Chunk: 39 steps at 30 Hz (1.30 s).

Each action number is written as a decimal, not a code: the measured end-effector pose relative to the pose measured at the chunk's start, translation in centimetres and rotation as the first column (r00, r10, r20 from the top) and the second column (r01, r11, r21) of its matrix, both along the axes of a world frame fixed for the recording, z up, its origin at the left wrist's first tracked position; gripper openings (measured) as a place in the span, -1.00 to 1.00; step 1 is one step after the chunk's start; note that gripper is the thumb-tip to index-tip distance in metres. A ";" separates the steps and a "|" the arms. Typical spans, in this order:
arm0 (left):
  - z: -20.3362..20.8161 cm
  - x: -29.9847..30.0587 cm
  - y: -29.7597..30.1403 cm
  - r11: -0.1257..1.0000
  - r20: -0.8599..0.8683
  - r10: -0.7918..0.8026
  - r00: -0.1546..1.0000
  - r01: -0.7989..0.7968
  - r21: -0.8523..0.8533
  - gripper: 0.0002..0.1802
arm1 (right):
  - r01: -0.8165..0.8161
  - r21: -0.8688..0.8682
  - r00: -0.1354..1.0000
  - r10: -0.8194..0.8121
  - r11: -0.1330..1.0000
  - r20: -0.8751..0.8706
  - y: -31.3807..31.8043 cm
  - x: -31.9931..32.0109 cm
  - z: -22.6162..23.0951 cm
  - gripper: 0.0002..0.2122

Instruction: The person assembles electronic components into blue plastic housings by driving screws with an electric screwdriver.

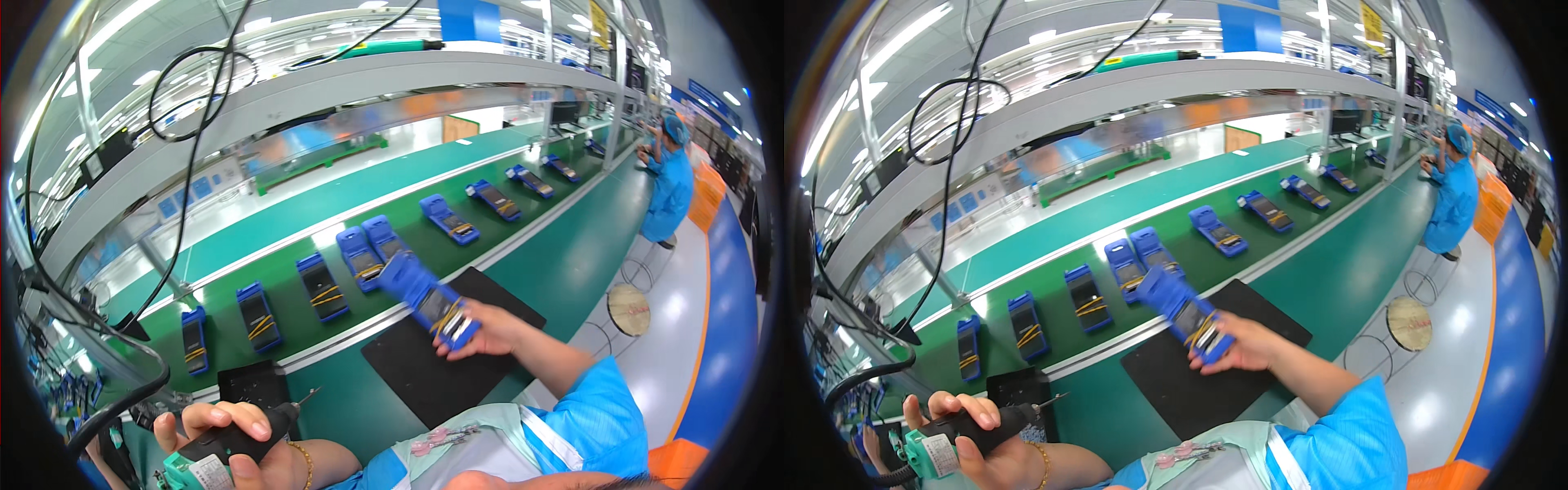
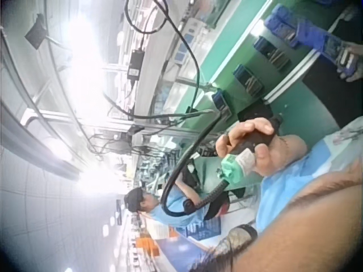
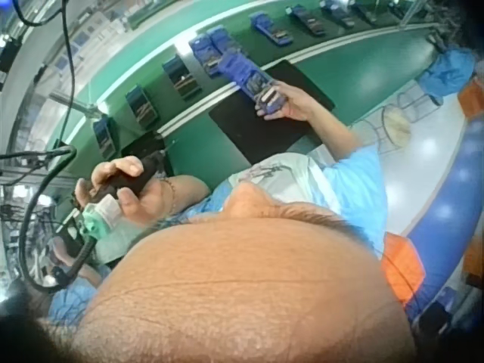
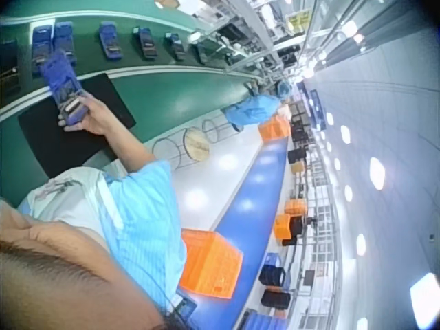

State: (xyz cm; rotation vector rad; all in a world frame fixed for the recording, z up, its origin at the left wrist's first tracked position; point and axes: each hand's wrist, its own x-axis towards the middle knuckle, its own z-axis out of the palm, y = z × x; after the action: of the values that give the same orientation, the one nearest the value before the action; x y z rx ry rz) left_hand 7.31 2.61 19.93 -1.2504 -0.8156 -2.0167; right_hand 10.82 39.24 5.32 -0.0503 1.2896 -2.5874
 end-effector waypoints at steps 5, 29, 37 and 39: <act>0.0 -0.1 0.9 0.998 -0.060 -0.061 0.996 0.062 0.009 -0.31 | -0.213 -0.226 0.966 0.239 0.951 0.094 -4.8 3.3 -3.7 -0.44; 0.3 0.2 1.9 0.967 -0.054 -0.137 0.989 0.121 -0.223 -0.36 | 0.105 0.592 0.769 -0.312 -0.799 -0.558 5.2 5.8 -6.3 -0.57; -0.2 -0.1 3.8 0.995 0.037 -0.025 0.999 0.028 -0.095 -0.30 | 0.160 0.698 0.806 -0.316 -0.698 -0.501 8.4 3.2 -1.8 -0.59; -0.8 -0.3 3.6 0.995 0.060 -0.044 0.997 0.049 -0.092 -0.30 | 0.183 0.721 0.789 -0.338 -0.668 -0.514 11.1 0.5 -2.1 -0.57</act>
State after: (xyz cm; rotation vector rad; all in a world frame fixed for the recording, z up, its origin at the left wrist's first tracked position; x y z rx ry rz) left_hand 6.97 6.20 19.15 -1.2784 -0.9256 -2.0816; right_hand 11.32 50.35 3.26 1.0217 3.3941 -0.0807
